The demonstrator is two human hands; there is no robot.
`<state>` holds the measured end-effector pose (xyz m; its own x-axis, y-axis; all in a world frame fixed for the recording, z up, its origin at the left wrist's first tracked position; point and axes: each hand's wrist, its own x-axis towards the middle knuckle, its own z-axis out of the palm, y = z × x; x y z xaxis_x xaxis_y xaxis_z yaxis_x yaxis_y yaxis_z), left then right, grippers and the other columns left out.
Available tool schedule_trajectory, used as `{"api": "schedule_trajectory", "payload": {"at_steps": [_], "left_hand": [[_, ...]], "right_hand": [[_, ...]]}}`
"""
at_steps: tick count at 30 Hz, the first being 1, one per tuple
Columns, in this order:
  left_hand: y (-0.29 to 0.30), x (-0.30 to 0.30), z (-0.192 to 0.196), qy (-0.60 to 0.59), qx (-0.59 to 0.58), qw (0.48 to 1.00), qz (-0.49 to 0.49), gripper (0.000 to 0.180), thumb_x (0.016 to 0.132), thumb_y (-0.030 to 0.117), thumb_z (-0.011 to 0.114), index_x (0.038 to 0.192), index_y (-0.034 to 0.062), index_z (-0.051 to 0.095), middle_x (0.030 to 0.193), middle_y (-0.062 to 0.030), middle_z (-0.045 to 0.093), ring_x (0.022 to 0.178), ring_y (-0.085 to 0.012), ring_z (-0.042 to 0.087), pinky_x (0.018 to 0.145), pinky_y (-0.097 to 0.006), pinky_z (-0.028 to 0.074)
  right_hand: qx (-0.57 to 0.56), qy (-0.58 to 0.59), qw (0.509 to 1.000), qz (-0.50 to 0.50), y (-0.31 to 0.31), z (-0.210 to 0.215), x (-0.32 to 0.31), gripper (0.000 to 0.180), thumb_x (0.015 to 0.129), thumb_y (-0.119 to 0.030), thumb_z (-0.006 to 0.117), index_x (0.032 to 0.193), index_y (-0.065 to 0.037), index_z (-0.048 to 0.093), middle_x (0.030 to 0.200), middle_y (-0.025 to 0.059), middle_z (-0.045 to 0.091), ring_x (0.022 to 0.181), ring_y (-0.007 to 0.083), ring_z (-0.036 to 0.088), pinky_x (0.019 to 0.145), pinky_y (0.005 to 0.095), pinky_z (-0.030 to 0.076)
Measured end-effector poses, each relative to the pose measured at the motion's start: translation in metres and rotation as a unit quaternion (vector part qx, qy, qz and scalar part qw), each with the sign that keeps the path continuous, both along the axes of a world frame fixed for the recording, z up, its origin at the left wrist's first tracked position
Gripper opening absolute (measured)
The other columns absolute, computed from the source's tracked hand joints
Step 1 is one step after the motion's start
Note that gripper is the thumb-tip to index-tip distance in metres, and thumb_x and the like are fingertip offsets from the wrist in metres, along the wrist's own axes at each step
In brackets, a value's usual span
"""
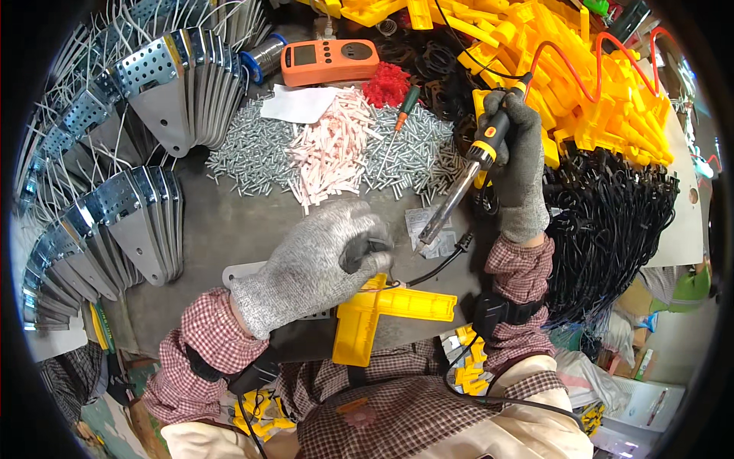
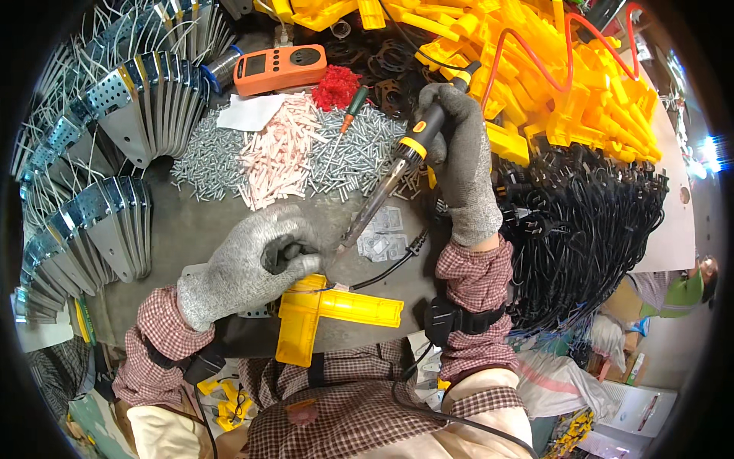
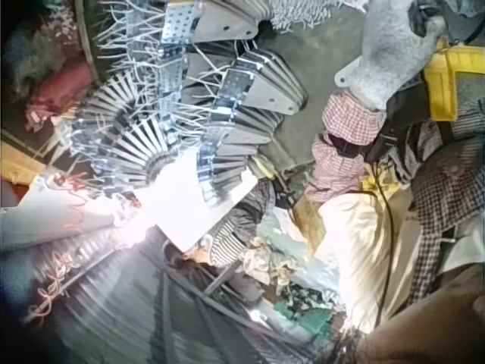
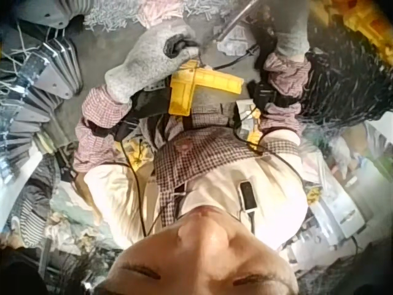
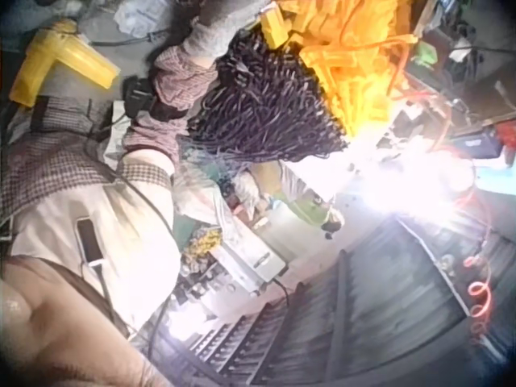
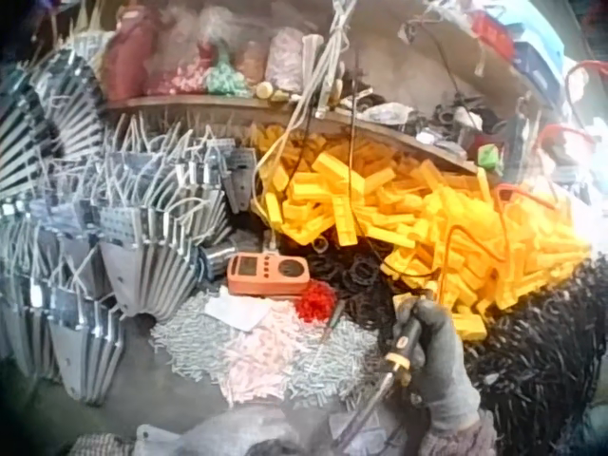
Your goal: Soldering wires and using an electric screwdriver to assemble small electronic components into a yellow casing.
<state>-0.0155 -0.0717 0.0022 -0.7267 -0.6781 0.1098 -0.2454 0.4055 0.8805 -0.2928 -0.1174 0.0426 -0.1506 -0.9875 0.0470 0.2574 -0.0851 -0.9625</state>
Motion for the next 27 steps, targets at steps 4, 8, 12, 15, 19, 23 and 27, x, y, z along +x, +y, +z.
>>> {"api": "schedule_trajectory", "payload": {"at_steps": [4, 8, 12, 15, 19, 23, 27], "left_hand": [[0.007, 0.009, 0.005, -0.15, -0.328, 0.932, -0.04, 0.021, 0.082, 0.017, 0.077, 0.096, 0.006, 0.066, 0.09, -0.0085, 0.058, 0.08, -0.028, 0.059, 0.073, -0.041, 0.05], [0.006, 0.022, 0.024, -0.106, -0.182, 0.976, -0.059, 0.022, 0.088, 0.015, 0.073, 0.104, 0.0037, 0.065, 0.098, -0.009, 0.059, 0.089, -0.026, 0.059, 0.084, -0.036, 0.05], [0.018, 0.024, 0.006, 0.131, 0.075, 0.986, 0.063, 0.014, 0.094, 0.008, 0.064, 0.106, 0.0008, 0.064, 0.098, -0.0112, 0.06, 0.088, -0.0215, 0.059, 0.084, -0.035, 0.049], [0.006, 0.029, -0.009, 0.116, -0.087, 0.989, 0.008, 0.016, 0.094, -0.002, 0.056, 0.108, -0.0017, 0.063, 0.097, -0.0115, 0.061, 0.088, -0.0189, 0.06, 0.081, -0.034, 0.05], [0.009, 0.018, -0.008, 0.121, -0.068, 0.989, 0.048, 0.025, 0.085, -0.006, 0.058, 0.109, 0.0016, 0.062, 0.098, -0.0138, 0.062, 0.088, -0.0296, 0.064, 0.079, -0.039, 0.052], [0.011, 0.014, -0.006, 0.126, -0.062, 0.988, 0.062, 0.021, 0.089, -0.007, 0.057, 0.109, -0.0018, 0.061, 0.098, -0.013, 0.063, 0.089, -0.0231, 0.068, 0.08, -0.033, 0.055], [0.008, 0.014, -0.004, 0.123, -0.092, 0.987, 0.053, 0.02, 0.091, -0.008, 0.055, 0.11, -0.0034, 0.06, 0.1, -0.012, 0.063, 0.087, -0.0188, 0.069, 0.076, -0.03, 0.057]], "right_hand": [[-0.002, 0.004, 1.0, -0.005, 0.0, -0.005, -0.007, 0.03, 0.104, -0.031, 0.046, 0.094, -0.006, 0.058, 0.062, -0.003, 0.048, 0.044, 0.0056, 0.033, 0.044, 0.0223, 0.027], [0.005, 0.05, 0.999, -0.004, 0.003, -0.003, 0.0, 0.028, 0.104, -0.029, 0.046, 0.094, -0.007, 0.059, 0.059, -0.0036, 0.044, 0.044, 0.0058, 0.033, 0.044, 0.0231, 0.027], [0.016, 0.049, 0.998, 0.025, 0.004, -0.008, 0.01, 0.027, 0.104, -0.028, 0.046, 0.094, -0.006, 0.06, 0.059, -0.003, 0.045, 0.044, 0.0065, 0.035, 0.045, 0.0228, 0.029], [0.031, 0.049, 0.997, 0.044, 0.005, -0.009, 0.017, 0.028, 0.103, -0.029, 0.045, 0.097, -0.007, 0.06, 0.062, -0.0031, 0.047, 0.047, 0.0059, 0.037, 0.046, 0.022, 0.029], [0.036, 0.059, 0.996, 0.062, 0.007, -0.013, 0.019, 0.029, 0.103, -0.032, 0.045, 0.097, -0.007, 0.06, 0.063, -0.0033, 0.048, 0.049, 0.0052, 0.037, 0.047, 0.021, 0.029], [0.039, 0.05, 0.997, 0.053, 0.006, -0.015, 0.023, 0.029, 0.103, -0.033, 0.049, 0.098, -0.006, 0.059, 0.063, -0.0037, 0.049, 0.045, 0.0037, 0.036, 0.044, 0.0203, 0.028], [0.035, 0.071, 0.995, 0.057, 0.006, -0.015, 0.021, 0.031, 0.104, -0.032, 0.045, 0.097, -0.007, 0.061, 0.064, -0.0035, 0.048, 0.049, 0.0047, 0.038, 0.047, 0.0207, 0.029]]}}
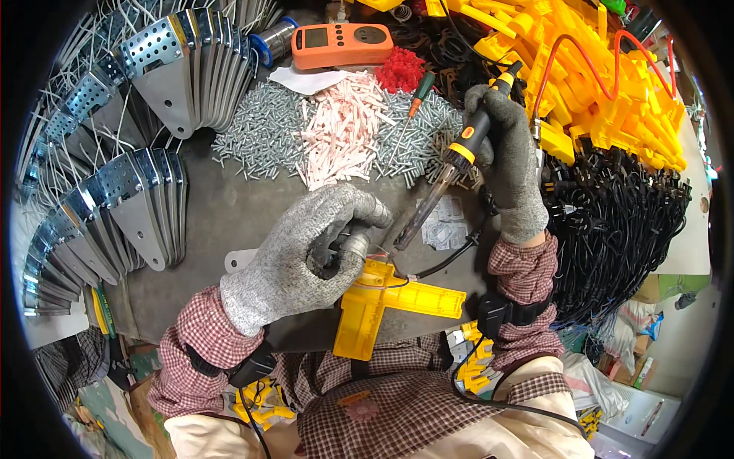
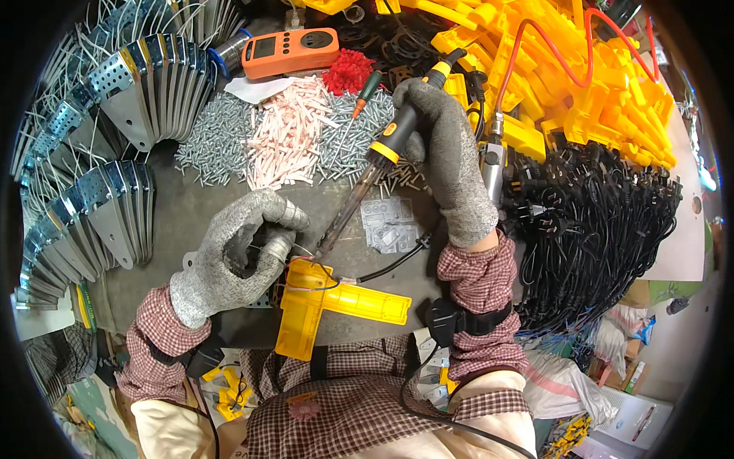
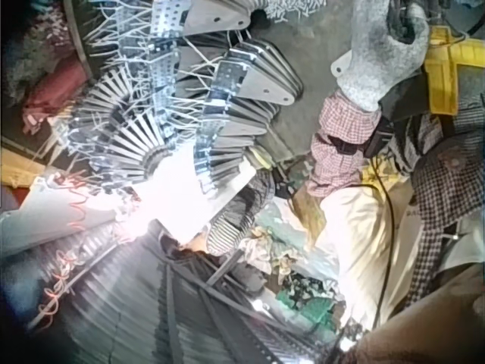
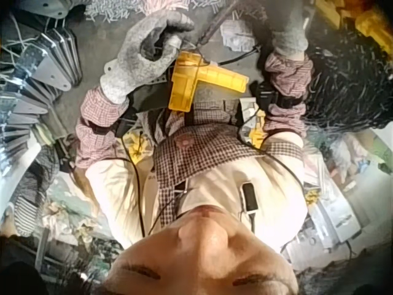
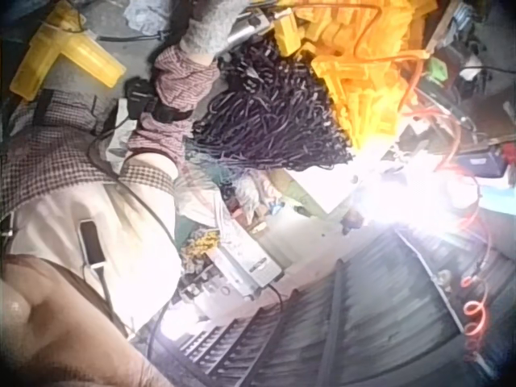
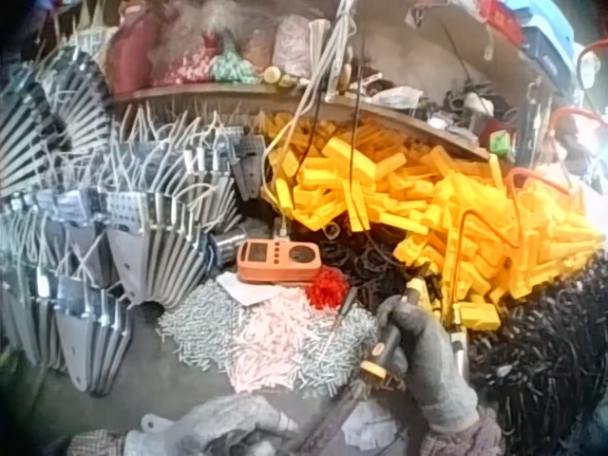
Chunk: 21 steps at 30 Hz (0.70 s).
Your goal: Soldering wires and using an electric screwdriver to assemble small electronic components into a yellow casing.
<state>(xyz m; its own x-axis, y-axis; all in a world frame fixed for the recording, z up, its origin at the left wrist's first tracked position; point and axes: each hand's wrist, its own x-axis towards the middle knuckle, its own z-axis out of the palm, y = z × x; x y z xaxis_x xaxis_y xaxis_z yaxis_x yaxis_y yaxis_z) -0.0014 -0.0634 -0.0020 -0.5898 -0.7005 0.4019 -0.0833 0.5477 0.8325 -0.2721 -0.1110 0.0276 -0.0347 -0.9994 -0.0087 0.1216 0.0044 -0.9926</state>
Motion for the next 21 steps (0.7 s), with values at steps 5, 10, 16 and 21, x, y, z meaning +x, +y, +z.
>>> {"api": "schedule_trajectory", "payload": {"at_steps": [5, 10, 16, 21], "left_hand": [[0.0027, 0.0007, -0.0059, 0.022, 0.045, 0.999, 0.018, 0.028, 0.084, -0.005, 0.062, 0.112, 0.0014, 0.062, 0.1, -0.0134, 0.064, 0.092, -0.0288, 0.067, 0.083, -0.037, 0.054], [-0.0006, -0.0013, -0.0029, 0.011, -0.01, 1.0, 0.011, 0.022, 0.089, -0.007, 0.057, 0.11, -0.0024, 0.06, 0.099, -0.0122, 0.064, 0.087, -0.0186, 0.068, 0.075, -0.03, 0.056], [-0.001, -0.003, -0.0024, 0.005, -0.017, 1.0, 0.019, 0.027, 0.084, -0.004, 0.061, 0.111, 0.002, 0.062, 0.099, -0.0145, 0.063, 0.091, -0.0316, 0.066, 0.083, -0.039, 0.054], [-0.0037, -0.0029, -0.0033, 0.004, -0.021, 1.0, 0.007, 0.021, 0.091, -0.005, 0.056, 0.111, -0.0024, 0.059, 0.099, -0.0123, 0.064, 0.088, -0.019, 0.07, 0.076, -0.03, 0.058]], "right_hand": [[0.008, 0.005, 1.0, -0.013, 0.0, 0.0013, 0.0006, 0.03, 0.104, -0.033, 0.046, 0.098, -0.007, 0.061, 0.064, -0.0036, 0.048, 0.048, 0.0046, 0.038, 0.047, 0.0207, 0.029], [0.003, 0.041, 0.999, -0.023, 0.0005, 0.0024, 0.0008, 0.03, 0.103, -0.033, 0.046, 0.098, -0.007, 0.061, 0.064, -0.0033, 0.048, 0.048, 0.0048, 0.038, 0.047, 0.0211, 0.029], [-0.011, -0.019, 1.0, -0.006, -0.0036, -0.0035, -0.0034, 0.028, 0.105, -0.031, 0.05, 0.1, -0.005, 0.059, 0.065, -0.0031, 0.051, 0.043, 0.0032, 0.034, 0.042, 0.0193, 0.027], [-0.006, -0.006, 1.0, -0.014, -0.0022, 0.0, -0.0045, 0.029, 0.103, -0.031, 0.048, 0.098, -0.006, 0.06, 0.064, -0.0027, 0.049, 0.047, 0.0048, 0.036, 0.046, 0.0214, 0.029]]}}
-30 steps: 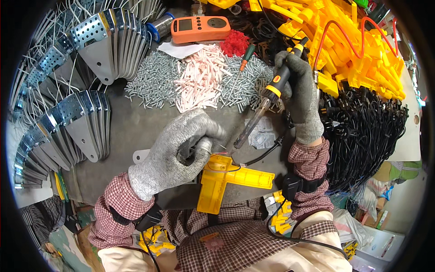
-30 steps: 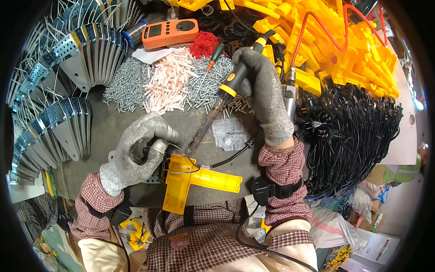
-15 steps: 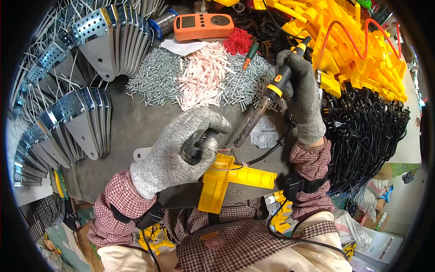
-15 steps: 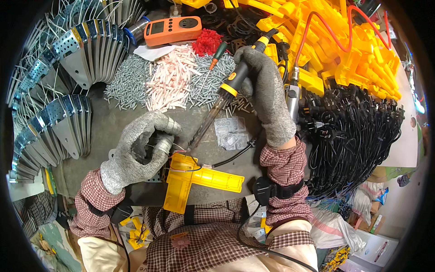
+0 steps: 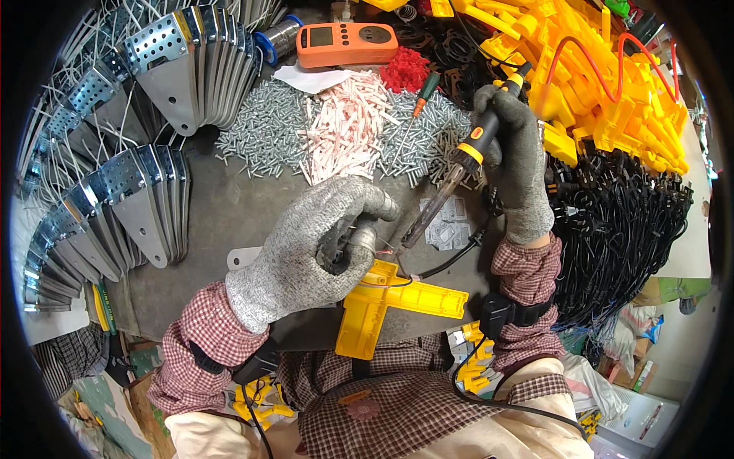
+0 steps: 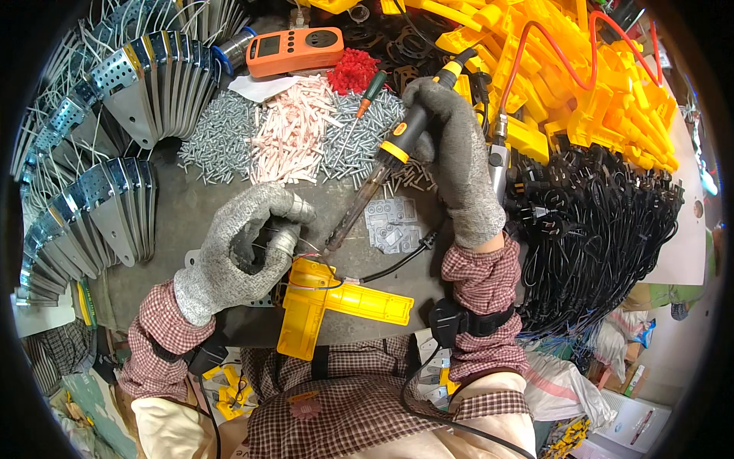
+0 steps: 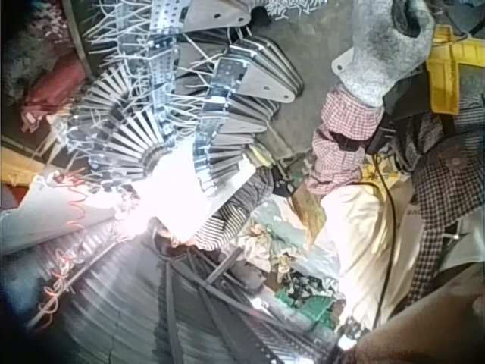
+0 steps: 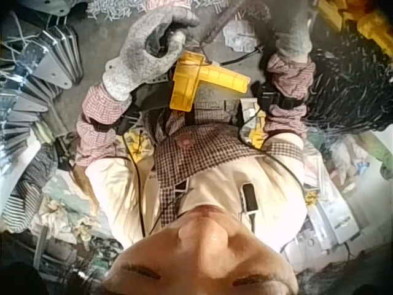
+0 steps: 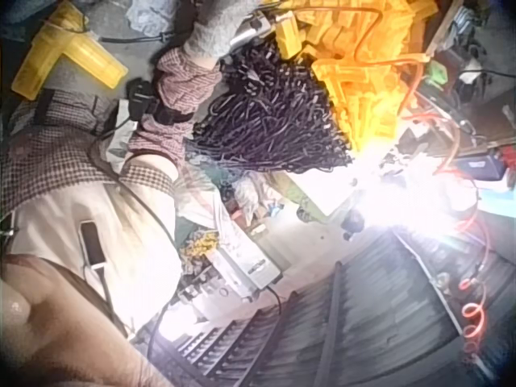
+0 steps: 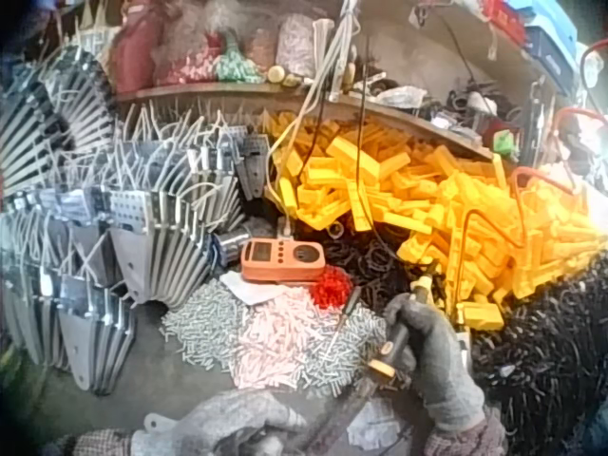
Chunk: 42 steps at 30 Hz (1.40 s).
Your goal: Soldering wires and using an electric screwdriver to assemble small electronic components into a yellow casing.
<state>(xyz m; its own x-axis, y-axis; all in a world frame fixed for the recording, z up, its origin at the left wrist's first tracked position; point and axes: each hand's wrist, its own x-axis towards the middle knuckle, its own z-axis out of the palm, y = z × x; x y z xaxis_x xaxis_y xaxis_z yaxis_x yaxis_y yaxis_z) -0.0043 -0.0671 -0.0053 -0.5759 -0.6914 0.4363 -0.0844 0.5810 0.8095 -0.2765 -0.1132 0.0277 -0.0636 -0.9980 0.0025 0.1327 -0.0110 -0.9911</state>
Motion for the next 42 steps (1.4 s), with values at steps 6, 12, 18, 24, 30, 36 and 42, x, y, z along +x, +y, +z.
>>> {"api": "schedule_trajectory", "payload": {"at_steps": [6, 12, 18, 24, 30, 36, 42], "left_hand": [[0.003, -0.002, 0.002, 0.011, 0.024, 1.0, -0.014, 0.021, 0.092, -0.006, 0.054, 0.112, -0.003, 0.059, 0.099, -0.0124, 0.064, 0.089, -0.0193, 0.07, 0.075, -0.03, 0.058], [-0.001, -0.002, 0.005, -0.004, -0.055, 0.998, -0.005, 0.022, 0.091, -0.008, 0.054, 0.113, -0.0033, 0.058, 0.1, -0.013, 0.064, 0.087, -0.0189, 0.071, 0.075, -0.03, 0.059], [0.002, -0.006, -0.001, 0.038, 0.035, 0.999, -0.008, 0.028, 0.084, -0.002, 0.063, 0.112, 0.0028, 0.061, 0.096, -0.0132, 0.065, 0.086, -0.0308, 0.067, 0.079, -0.039, 0.054], [0.002, -0.008, -0.001, 0.031, -0.003, 1.0, -0.002, 0.028, 0.084, -0.003, 0.064, 0.112, 0.0032, 0.06, 0.092, -0.011, 0.064, 0.084, -0.0294, 0.066, 0.077, -0.039, 0.053], [0.0, -0.005, 0.009, 0.011, -0.049, 0.999, -0.007, 0.027, 0.087, -0.005, 0.06, 0.113, -0.0019, 0.061, 0.093, -0.0118, 0.065, 0.084, -0.0238, 0.067, 0.076, -0.035, 0.053], [0.026, 0.013, 0.022, -0.073, -0.094, 0.991, 0.054, 0.024, 0.085, -0.004, 0.065, 0.108, 0.0024, 0.067, 0.094, -0.0085, 0.067, 0.083, -0.0256, 0.065, 0.083, -0.04, 0.048], [0.041, 0.009, 0.01, -0.091, -0.065, 0.991, 0.079, 0.036, 0.082, 0.0, 0.068, 0.116, 0.0112, 0.068, 0.096, -0.0045, 0.066, 0.092, -0.0282, 0.062, 0.092, -0.043, 0.04]], "right_hand": [[0.0, 0.03, 1.0, 0.007, 0.001, 0.002, 0.001, 0.03, 0.103, -0.032, 0.047, 0.097, -0.006, 0.061, 0.063, -0.0027, 0.048, 0.049, 0.0055, 0.038, 0.047, 0.0223, 0.029], [-0.01, -0.008, 1.0, 0.013, 0.0, -0.002, 0.0, 0.028, 0.104, -0.032, 0.051, 0.099, -0.005, 0.058, 0.065, -0.0029, 0.05, 0.043, 0.0036, 0.033, 0.042, 0.0203, 0.027], [-0.002, -0.006, 1.0, -0.01, -0.001, -0.001, 0.002, 0.029, 0.103, -0.033, 0.051, 0.099, -0.005, 0.058, 0.066, -0.0023, 0.052, 0.043, 0.0042, 0.034, 0.042, 0.0206, 0.028], [-0.002, -0.01, 1.0, -0.006, 0.0, 0.0, 0.001, 0.029, 0.104, -0.033, 0.049, 0.099, -0.005, 0.058, 0.067, -0.0024, 0.052, 0.045, 0.0036, 0.035, 0.044, 0.0195, 0.028], [-0.012, 0.026, 1.0, 0.008, 0.0, 0.0, -0.001, 0.03, 0.106, -0.032, 0.046, 0.098, -0.005, 0.058, 0.068, -0.0039, 0.05, 0.047, 0.0031, 0.035, 0.045, 0.0195, 0.029], [-0.066, 0.04, 0.997, -0.023, 0.002, 0.002, -0.005, 0.028, 0.104, -0.03, 0.046, 0.096, -0.007, 0.06, 0.064, -0.0036, 0.048, 0.047, 0.0053, 0.036, 0.047, 0.0218, 0.029], [0.003, -0.008, 0.999, 0.039, 0.012, 0.011, 0.014, 0.028, 0.104, -0.031, 0.048, 0.096, -0.007, 0.059, 0.065, -0.0043, 0.048, 0.045, 0.0034, 0.035, 0.044, 0.0199, 0.03]]}}
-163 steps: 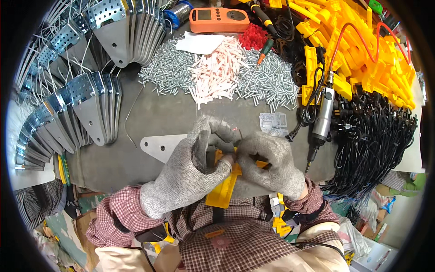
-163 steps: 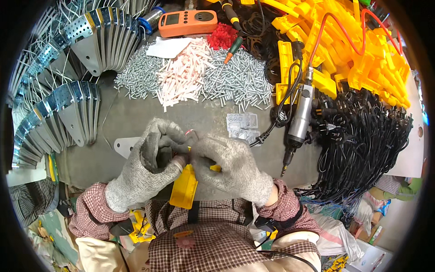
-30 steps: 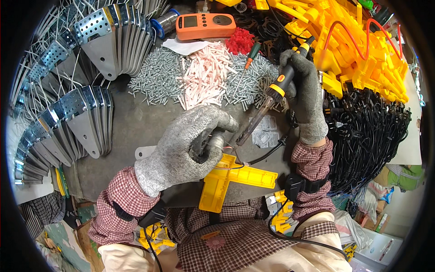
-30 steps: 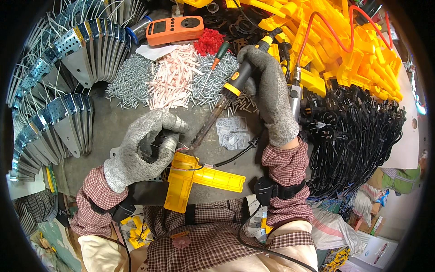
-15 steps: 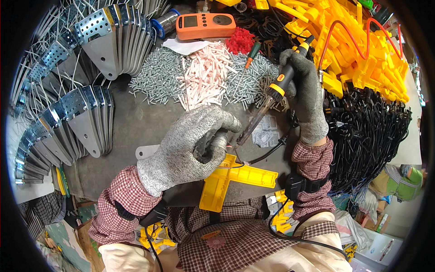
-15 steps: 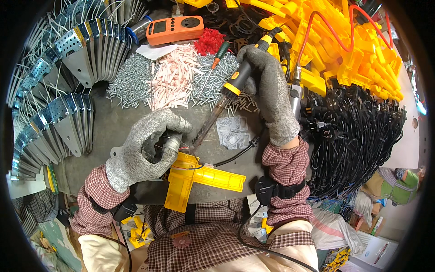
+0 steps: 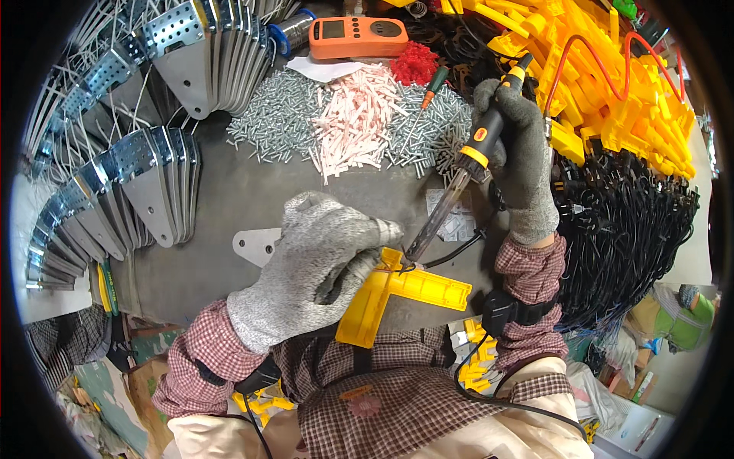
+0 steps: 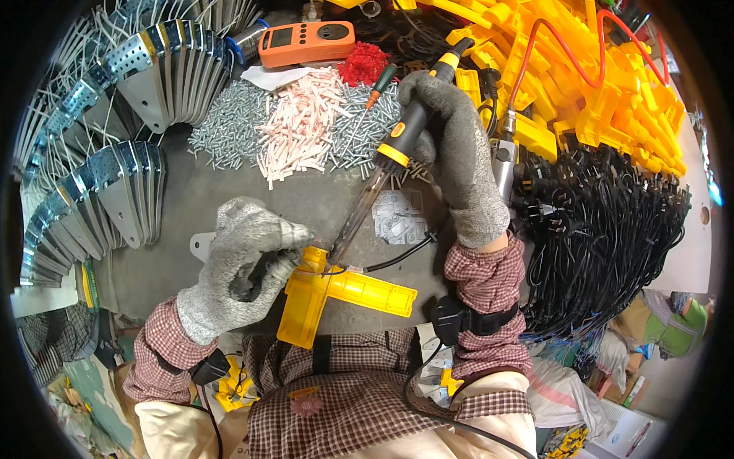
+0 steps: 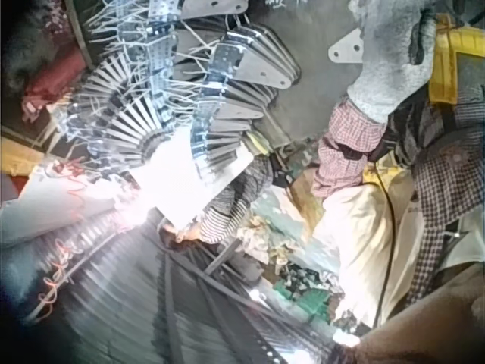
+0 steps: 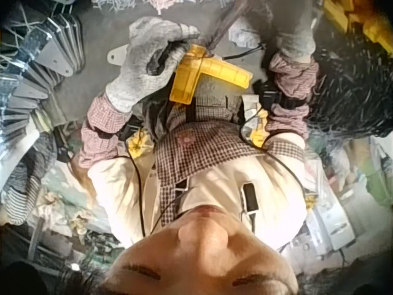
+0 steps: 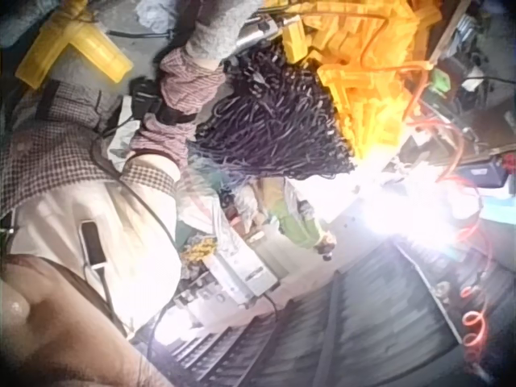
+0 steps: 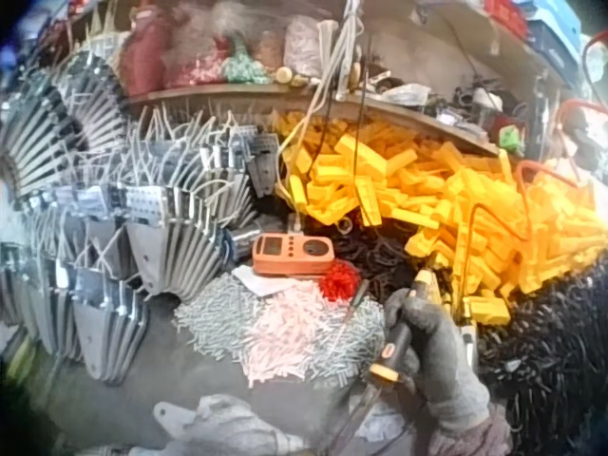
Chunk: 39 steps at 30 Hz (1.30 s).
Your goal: Soldering wires and using an electric screwdriver to assemble small electronic components into a yellow casing.
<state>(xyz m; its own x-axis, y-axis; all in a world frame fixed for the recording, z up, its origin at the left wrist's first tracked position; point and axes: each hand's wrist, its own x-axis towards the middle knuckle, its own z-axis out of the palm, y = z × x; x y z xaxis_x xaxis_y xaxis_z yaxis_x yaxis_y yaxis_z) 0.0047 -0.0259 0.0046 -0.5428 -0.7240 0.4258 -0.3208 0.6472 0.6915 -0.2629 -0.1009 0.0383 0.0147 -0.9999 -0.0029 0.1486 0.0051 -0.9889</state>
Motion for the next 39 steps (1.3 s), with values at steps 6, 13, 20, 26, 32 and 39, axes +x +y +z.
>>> {"api": "schedule_trajectory", "payload": {"at_steps": [6, 13, 20, 26, 32, 39], "left_hand": [[0.001, -0.002, 0.001, -0.013, -0.009, 1.0, -0.007, 0.035, 0.083, 0.003, 0.069, 0.117, 0.0111, 0.066, 0.097, -0.0041, 0.065, 0.094, -0.029, 0.061, 0.095, -0.046, 0.039], [-0.001, -0.007, -0.001, -0.001, -0.026, 1.0, -0.007, 0.032, 0.081, 0.0, 0.07, 0.113, 0.0084, 0.068, 0.092, -0.0029, 0.064, 0.088, -0.0253, 0.06, 0.094, -0.044, 0.039], [0.003, -0.004, 0.003, 0.008, -0.044, 0.999, 0.009, 0.031, 0.078, -0.001, 0.067, 0.108, 0.0081, 0.069, 0.092, -0.0022, 0.065, 0.087, -0.0241, 0.061, 0.098, -0.044, 0.039], [0.016, 0.084, 0.034, -0.43, -0.151, 0.863, 0.22, 0.035, 0.067, 0.003, 0.056, 0.1, 0.0124, 0.064, 0.099, -0.0082, 0.06, 0.101, -0.0302, 0.057, 0.099, -0.051, 0.04], [0.028, 0.004, 0.021, -0.3, -0.246, 0.922, 0.021, 0.027, 0.082, 0.028, 0.072, 0.106, 0.0156, 0.07, 0.099, -0.0008, 0.062, 0.096, -0.02, 0.059, 0.094, -0.043, 0.042], [0.012, -0.015, 0.031, -0.178, -0.029, 0.982, -0.06, 0.019, 0.082, 0.028, 0.075, 0.092, 0.013, 0.069, 0.087, -0.0066, 0.057, 0.087, -0.0292, 0.057, 0.082, -0.043, 0.04]], "right_hand": [[0.004, 0.014, 1.0, 0.003, -0.002, -0.011, 0.006, 0.031, 0.103, -0.036, 0.051, 0.098, -0.006, 0.057, 0.06, -0.0034, 0.048, 0.04, 0.0038, 0.035, 0.039, 0.0207, 0.031], [0.009, 0.016, 1.0, 0.002, -0.001, -0.01, 0.004, 0.03, 0.103, -0.035, 0.051, 0.099, -0.006, 0.058, 0.064, -0.0032, 0.051, 0.043, 0.0031, 0.037, 0.041, 0.0194, 0.031], [0.005, 0.036, 0.999, -0.002, 0.001, -0.005, 0.008, 0.03, 0.102, -0.035, 0.051, 0.098, -0.006, 0.058, 0.065, -0.0036, 0.051, 0.043, 0.003, 0.036, 0.042, 0.0193, 0.03], [-0.051, -0.038, 0.997, -0.036, -0.002, -0.003, -0.039, 0.028, 0.102, -0.029, 0.049, 0.1, -0.005, 0.062, 0.083, 0.0013, 0.056, 0.071, 0.0078, 0.052, 0.063, 0.0215, 0.045], [-0.205, 0.051, 0.967, -0.142, -0.009, 0.011, -0.037, 0.019, 0.099, -0.014, 0.056, 0.112, -0.002, 0.064, 0.093, 0.0086, 0.067, 0.078, 0.0151, 0.064, 0.071, 0.0277, 0.053], [-0.337, 0.301, 0.88, -0.144, -0.037, 0.007, -0.023, 0.031, 0.091, -0.002, 0.062, 0.121, 0.001, 0.068, 0.114, 0.0171, 0.073, 0.104, 0.026, 0.07, 0.092, 0.0355, 0.055]]}}
